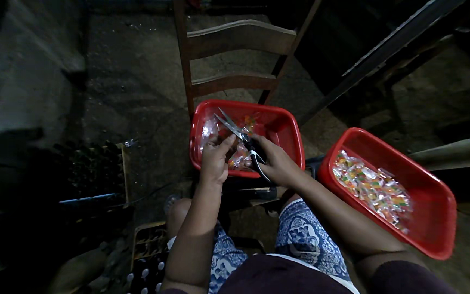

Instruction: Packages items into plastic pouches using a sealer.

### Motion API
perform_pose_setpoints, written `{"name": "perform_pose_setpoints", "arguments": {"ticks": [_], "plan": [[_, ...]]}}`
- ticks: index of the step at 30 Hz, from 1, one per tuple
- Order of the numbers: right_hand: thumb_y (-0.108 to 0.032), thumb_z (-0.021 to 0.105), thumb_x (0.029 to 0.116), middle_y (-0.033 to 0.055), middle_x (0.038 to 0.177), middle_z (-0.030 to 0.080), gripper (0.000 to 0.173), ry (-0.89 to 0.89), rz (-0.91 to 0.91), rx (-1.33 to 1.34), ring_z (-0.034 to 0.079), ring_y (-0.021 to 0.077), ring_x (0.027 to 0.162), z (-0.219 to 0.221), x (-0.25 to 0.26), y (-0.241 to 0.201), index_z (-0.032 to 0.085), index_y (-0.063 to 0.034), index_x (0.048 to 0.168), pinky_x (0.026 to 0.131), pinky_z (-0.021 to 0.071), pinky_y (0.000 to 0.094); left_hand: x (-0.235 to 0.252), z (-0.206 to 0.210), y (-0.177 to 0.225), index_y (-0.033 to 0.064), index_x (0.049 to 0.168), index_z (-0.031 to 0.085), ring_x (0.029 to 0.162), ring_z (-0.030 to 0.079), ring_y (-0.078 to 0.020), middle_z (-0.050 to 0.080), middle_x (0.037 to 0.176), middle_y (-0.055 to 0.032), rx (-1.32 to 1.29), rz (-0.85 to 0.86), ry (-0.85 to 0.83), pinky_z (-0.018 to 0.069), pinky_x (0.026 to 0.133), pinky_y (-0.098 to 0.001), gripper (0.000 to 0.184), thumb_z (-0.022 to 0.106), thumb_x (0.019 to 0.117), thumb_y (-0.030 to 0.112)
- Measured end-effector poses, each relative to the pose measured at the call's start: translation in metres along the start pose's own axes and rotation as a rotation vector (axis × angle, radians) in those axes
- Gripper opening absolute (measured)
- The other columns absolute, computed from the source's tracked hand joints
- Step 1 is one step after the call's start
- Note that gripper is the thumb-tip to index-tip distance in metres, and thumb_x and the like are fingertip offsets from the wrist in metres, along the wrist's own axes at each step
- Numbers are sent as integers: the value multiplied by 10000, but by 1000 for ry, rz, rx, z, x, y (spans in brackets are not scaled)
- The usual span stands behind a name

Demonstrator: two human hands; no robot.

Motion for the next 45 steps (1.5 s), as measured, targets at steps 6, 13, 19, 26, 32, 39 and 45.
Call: {"name": "perform_pose_setpoints", "arguments": {"ticks": [6,13,19,26,32,39,45], "plan": [[-454,678,952,139,1173,659,677,-14,40,4,654,242,981,0,2,0,493,-53,1464,876,549,480,2,0,-3,61,1010,647,745,668,-112,691,867,-31,-32,-11,13,589,726,-291,81,607,983,-3],[-462,651,965,131,1178,661,666,-16,30,17,658,226,985,2,2,-1,481,-60,1468,881,550,466,1,0,-1,47,1077,642,796,677,-115,696,911,-39,-19,-8,9,590,768,-299,106,593,994,2],[-407,653,984,148,1097,675,600,8,3,-9,666,255,921,3,2,-4,507,-44,1439,846,555,489,2,-2,-2,50,1068,641,808,679,-119,697,922,-40,-32,-16,20,589,776,-303,87,598,997,21],[-439,657,969,129,1105,670,652,-9,23,29,664,229,917,1,6,-2,479,-57,1466,837,564,473,2,-1,-5,44,1053,650,768,675,-114,696,897,-42,-19,-33,15,591,733,-287,86,614,985,7],[-282,700,970,139,1065,708,530,61,-74,-24,690,247,875,-7,7,-5,548,-57,1426,803,575,481,4,1,-3,42,1107,646,837,680,-120,697,960,-38,7,-11,-14,591,799,-306,121,610,994,19],[-255,635,1030,299,1188,634,607,177,446,81,657,442,1001,-30,17,140,357,-36,1523,875,517,632,8,1,-4,59,1116,640,766,673,-97,715,1001,-60,11,-26,-26,578,700,-236,129,571,1017,14],[-226,585,1033,335,1292,594,601,-33,773,-134,606,481,1204,16,1,232,338,41,1512,1011,467,637,10,2,-12,81,1116,615,723,662,-95,681,925,-32,-76,-69,-8,591,681,-243,142,535,1027,5]]}}
Point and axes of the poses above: each hand's wrist, its own x-axis towards the middle knuckle, its own z-axis out of the palm, y = z × x, the point moved 10 cm from there along x, towards the middle knuckle
